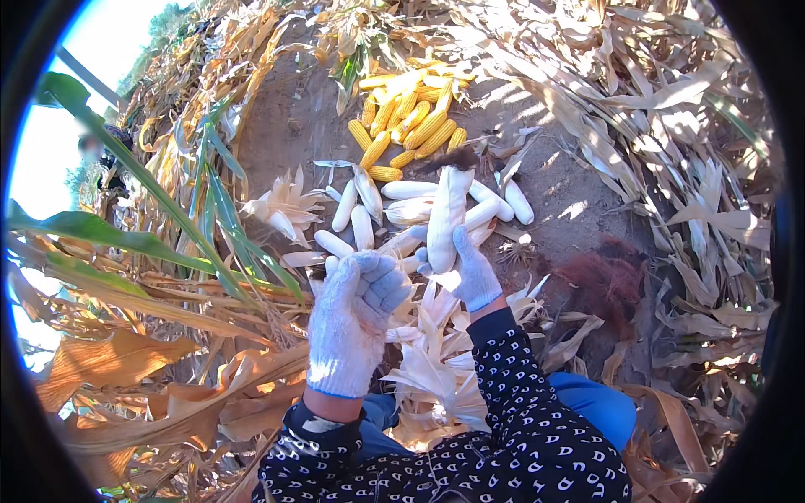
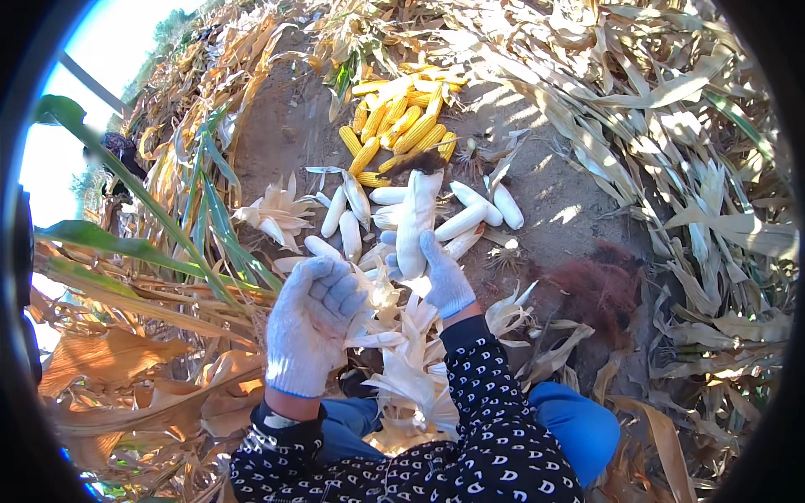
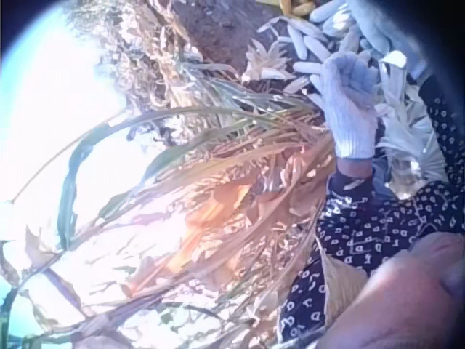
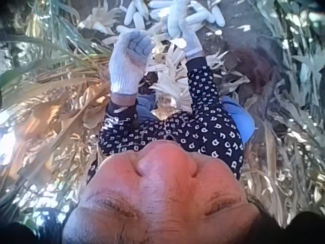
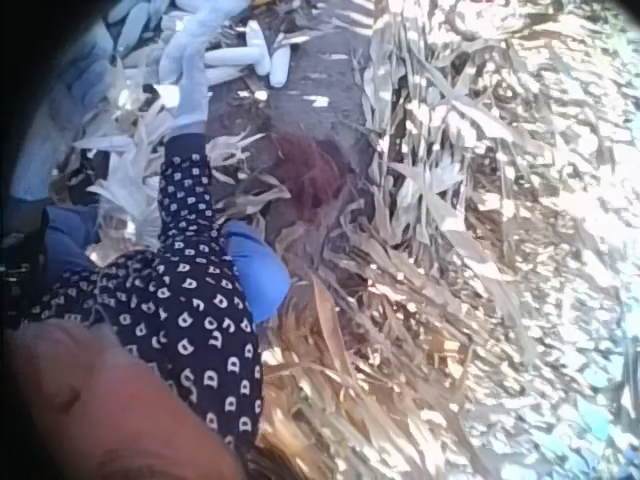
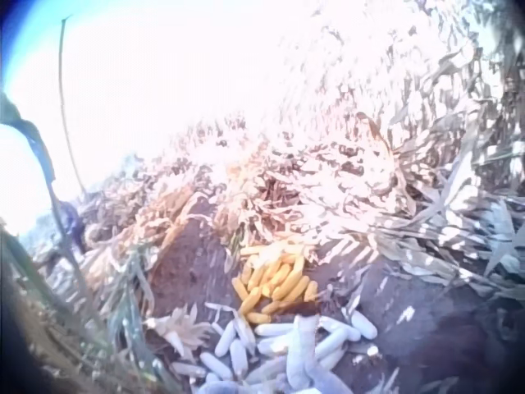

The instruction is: The person sits on the ground in a cornfield and shucks corn cobs by hand, removing the husks and silk. Shucked cobs are placed in a pile nearby, and the discarded husks accumulate around the person.

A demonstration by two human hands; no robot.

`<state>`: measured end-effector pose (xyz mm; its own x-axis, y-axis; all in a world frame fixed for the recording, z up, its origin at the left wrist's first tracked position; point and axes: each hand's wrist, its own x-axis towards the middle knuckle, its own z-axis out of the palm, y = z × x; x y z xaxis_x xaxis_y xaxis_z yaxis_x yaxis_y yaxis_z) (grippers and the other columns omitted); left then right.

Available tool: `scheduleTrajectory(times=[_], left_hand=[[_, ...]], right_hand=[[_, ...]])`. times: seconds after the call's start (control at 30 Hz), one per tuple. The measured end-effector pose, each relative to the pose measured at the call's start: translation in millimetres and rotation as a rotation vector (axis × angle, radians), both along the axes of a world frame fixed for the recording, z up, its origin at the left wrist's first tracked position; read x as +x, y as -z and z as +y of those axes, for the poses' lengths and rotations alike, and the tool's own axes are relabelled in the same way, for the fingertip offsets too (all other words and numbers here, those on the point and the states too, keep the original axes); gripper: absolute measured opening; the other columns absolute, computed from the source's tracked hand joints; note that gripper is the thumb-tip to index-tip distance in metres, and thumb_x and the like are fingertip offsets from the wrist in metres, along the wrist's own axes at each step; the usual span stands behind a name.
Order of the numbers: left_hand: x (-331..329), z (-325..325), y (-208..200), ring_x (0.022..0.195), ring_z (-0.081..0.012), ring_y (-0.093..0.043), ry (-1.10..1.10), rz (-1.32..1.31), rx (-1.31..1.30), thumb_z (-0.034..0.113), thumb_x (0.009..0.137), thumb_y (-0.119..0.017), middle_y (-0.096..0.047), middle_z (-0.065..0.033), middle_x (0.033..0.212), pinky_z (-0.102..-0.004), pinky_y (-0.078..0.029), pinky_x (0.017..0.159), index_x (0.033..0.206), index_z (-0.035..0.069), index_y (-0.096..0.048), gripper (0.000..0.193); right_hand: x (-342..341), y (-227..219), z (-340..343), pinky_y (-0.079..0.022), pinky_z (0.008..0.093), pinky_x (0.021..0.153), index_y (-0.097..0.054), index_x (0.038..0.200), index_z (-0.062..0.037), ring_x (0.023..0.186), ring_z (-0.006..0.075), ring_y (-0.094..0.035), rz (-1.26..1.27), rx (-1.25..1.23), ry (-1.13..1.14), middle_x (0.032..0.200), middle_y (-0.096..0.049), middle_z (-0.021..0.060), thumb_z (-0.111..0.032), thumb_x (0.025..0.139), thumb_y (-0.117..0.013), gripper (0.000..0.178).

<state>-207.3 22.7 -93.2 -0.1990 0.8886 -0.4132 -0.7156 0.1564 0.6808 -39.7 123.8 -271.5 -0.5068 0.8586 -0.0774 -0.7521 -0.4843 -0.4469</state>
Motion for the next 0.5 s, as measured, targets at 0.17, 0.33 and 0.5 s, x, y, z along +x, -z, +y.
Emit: scheduleTrajectory(times=[0.17, 0.33, 0.5], left_hand=[[13.6, -15.5, -4.8, 0.100, -0.0188, -0.070, 0.070, 0.490, 0.190, 0.022, 0.107, -0.059, -0.072, -0.0079, 0.109, -0.0368, -0.058, 0.094, 0.116, 0.004, -0.069, 0.023], [46.2, -18.1, -32.0, 0.099, -0.0167, -0.069, 0.109, 0.642, 0.359, 0.016, 0.099, -0.069, -0.070, -0.0116, 0.117, -0.0309, -0.056, 0.085, 0.132, -0.001, -0.061, 0.037], [68.4, -10.4, -24.5, 0.105, -0.0235, -0.068, 0.012, 0.461, 0.419, 0.014, 0.097, -0.069, -0.068, -0.0152, 0.119, -0.0353, -0.055, 0.087, 0.133, 0.000, -0.063, 0.039]], right_hand=[[12.5, -90.3, -25.8, -0.059, 0.0362, 0.091, -0.045, 0.156, -0.0058, 0.111, 0.0193, -0.069, -0.300, 0.248, 0.031, 0.138, -0.063, 0.0121, -0.037, 0.107, -0.063, 0.061], [38.0, -173.1, -58.8, -0.053, 0.0348, 0.100, -0.046, 0.154, -0.0049, 0.120, 0.0188, -0.063, -1.057, 0.542, 0.137, 0.135, -0.064, 0.0118, -0.032, 0.089, -0.083, 0.080], [71.9, -203.7, -112.3, -0.052, 0.0390, 0.104, -0.049, 0.151, -0.0083, 0.125, 0.0257, -0.063, -1.305, 0.693, 0.186, 0.138, -0.063, 0.0162, -0.028, 0.082, -0.086, 0.081]])
